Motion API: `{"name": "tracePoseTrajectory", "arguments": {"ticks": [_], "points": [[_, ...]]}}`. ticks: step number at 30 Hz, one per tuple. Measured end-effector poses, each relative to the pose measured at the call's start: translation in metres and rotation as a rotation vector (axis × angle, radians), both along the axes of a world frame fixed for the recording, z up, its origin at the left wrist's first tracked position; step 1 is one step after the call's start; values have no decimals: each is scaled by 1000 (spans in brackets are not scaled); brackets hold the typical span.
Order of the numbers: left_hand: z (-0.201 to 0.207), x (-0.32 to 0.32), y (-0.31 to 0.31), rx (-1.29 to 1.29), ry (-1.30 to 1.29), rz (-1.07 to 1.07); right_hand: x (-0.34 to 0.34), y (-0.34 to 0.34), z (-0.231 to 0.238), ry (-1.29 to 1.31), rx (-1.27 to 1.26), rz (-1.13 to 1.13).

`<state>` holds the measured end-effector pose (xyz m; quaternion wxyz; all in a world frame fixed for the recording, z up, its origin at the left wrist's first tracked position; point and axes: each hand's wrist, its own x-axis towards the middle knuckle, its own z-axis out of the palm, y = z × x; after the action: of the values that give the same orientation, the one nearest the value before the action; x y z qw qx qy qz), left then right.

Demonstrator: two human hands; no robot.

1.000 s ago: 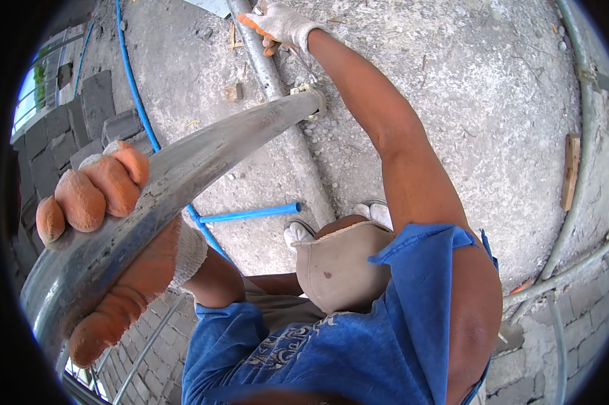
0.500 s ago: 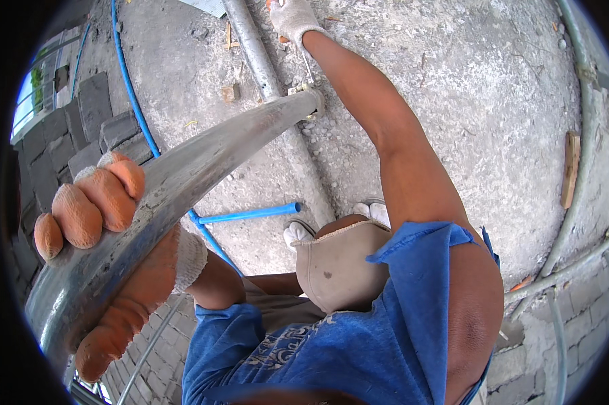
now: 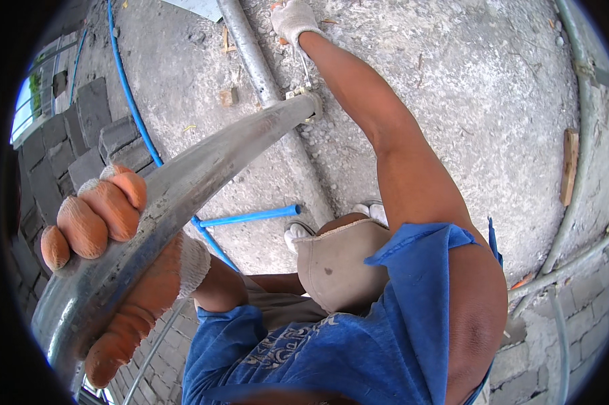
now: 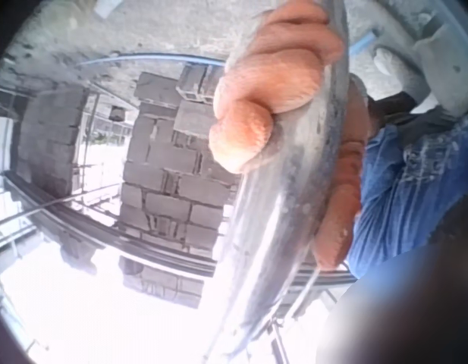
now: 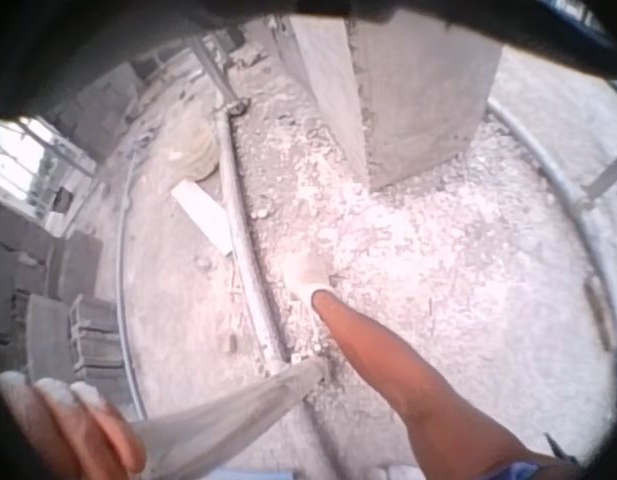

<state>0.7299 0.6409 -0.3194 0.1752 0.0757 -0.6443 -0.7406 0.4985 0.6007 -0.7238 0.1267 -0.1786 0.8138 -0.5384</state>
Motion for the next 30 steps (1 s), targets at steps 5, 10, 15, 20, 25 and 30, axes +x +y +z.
{"name": "tracePoseTrajectory", "arguments": {"ticks": [5,10,15,20,25,30], "points": [[-2,3,12,61,-20,146,0,-6,-9,49,32,1],[7,-2,7,4,-82,-18,-9,6,-15,81,161,66],[4,-1,-5,-82,-71,-140,-13,22,-13,-160,10,-177],[14,0,-8,487,-179,-89,-4,11,-8,-137,-137,-181],[59,-3,-20,2334,-140,810,-3,7,-5,-84,-151,-149],[67,-5,-18,2509,-56,960,-2,10,2,-174,-36,14]]}}
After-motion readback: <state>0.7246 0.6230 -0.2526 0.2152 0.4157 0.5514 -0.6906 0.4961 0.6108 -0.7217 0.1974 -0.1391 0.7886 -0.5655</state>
